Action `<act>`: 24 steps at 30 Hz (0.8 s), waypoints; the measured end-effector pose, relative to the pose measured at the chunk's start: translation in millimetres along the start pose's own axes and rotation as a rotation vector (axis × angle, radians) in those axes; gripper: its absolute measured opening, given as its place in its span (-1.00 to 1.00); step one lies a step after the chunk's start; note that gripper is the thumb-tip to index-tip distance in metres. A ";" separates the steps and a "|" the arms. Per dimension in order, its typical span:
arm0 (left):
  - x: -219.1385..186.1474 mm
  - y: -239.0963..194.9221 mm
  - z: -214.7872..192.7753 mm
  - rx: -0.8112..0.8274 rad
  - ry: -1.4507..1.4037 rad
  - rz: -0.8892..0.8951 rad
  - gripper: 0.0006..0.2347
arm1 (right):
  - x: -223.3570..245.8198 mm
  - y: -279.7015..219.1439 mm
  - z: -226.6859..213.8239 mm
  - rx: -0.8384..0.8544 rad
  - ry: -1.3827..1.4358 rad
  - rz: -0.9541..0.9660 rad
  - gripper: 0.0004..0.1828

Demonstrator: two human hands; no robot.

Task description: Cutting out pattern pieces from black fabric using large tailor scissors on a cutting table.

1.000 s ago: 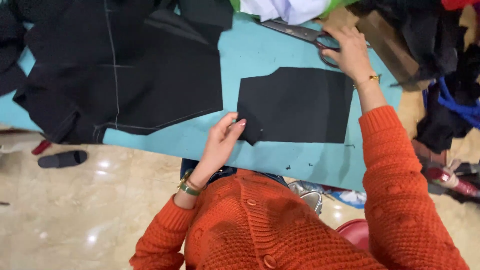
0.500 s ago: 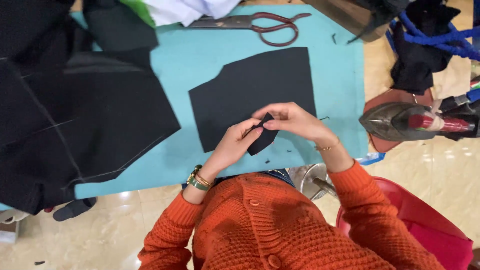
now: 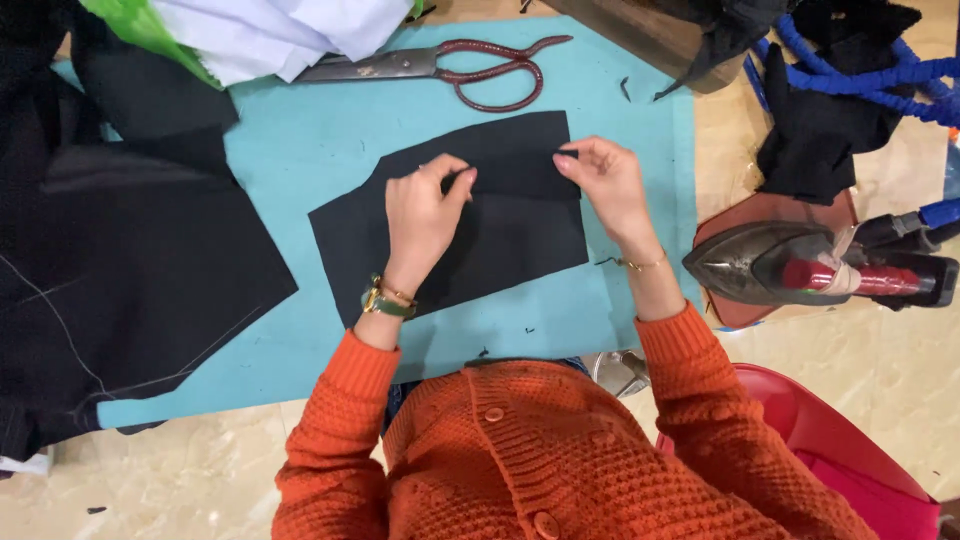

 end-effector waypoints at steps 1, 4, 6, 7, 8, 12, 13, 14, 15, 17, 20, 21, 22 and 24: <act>1.9 7.5 -0.7 -0.055 0.057 0.032 -0.89 | 4.9 7.8 2.7 -0.005 0.001 -0.022 -0.76; 20.1 18.6 15.2 -0.105 0.249 0.047 -0.92 | -5.3 37.8 -1.6 -0.051 -0.033 -0.007 -0.78; 20.3 21.5 16.3 -0.127 0.308 0.052 -0.92 | -2.8 45.6 -1.0 -0.063 -0.056 -0.007 -0.79; 20.7 23.0 16.6 -0.151 0.362 0.060 -0.90 | -1.8 49.7 -0.8 -0.078 -0.082 -0.010 -0.79; 23.9 24.3 17.6 -0.144 0.361 0.055 -0.90 | -1.4 52.0 -0.5 -0.077 -0.082 -0.002 -0.79; 21.7 27.3 11.8 -0.162 0.424 0.108 -0.88 | -4.2 57.9 -1.2 -0.127 -0.170 -0.009 -0.81; 18.8 28.3 8.8 -0.150 0.389 0.109 -0.89 | -5.9 59.0 -1.6 -0.144 -0.202 -0.010 -0.81; 25.7 26.8 12.6 -0.144 0.387 0.104 -0.89 | -3.4 56.9 -0.4 -0.143 -0.203 -0.002 -0.81; 32.9 24.8 16.1 -0.141 0.378 0.082 -0.89 | -0.5 54.4 0.3 -0.157 -0.217 0.003 -0.80; 39.3 22.8 19.2 -0.136 0.367 0.062 -0.88 | 9.5 46.5 0.8 -0.172 -0.231 0.009 -0.79; 38.7 20.5 14.8 -0.165 0.314 0.012 -0.77 | 20.4 32.2 -1.2 -0.185 -0.204 0.049 -0.70; 38.0 20.5 12.8 -0.177 0.298 0.003 -0.77 | 19.4 29.8 -3.0 -0.168 -0.178 0.034 -0.71; 37.2 19.9 11.1 -0.188 0.282 -0.007 -0.76 | 18.0 26.6 -5.0 -0.152 -0.153 0.020 -0.72; 41.6 19.0 12.3 -0.179 0.263 -0.020 -0.77 | 15.0 25.5 -5.6 -0.157 -0.150 0.014 -0.74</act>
Point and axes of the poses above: each hand's wrist, its own y-axis towards the middle knuckle, its own z-axis out of the palm, x = y × z, the point moved 4 cm from there along y, towards the middle knuckle, and after that the axes turned 15 degrees about z, right-handed, at the moved point
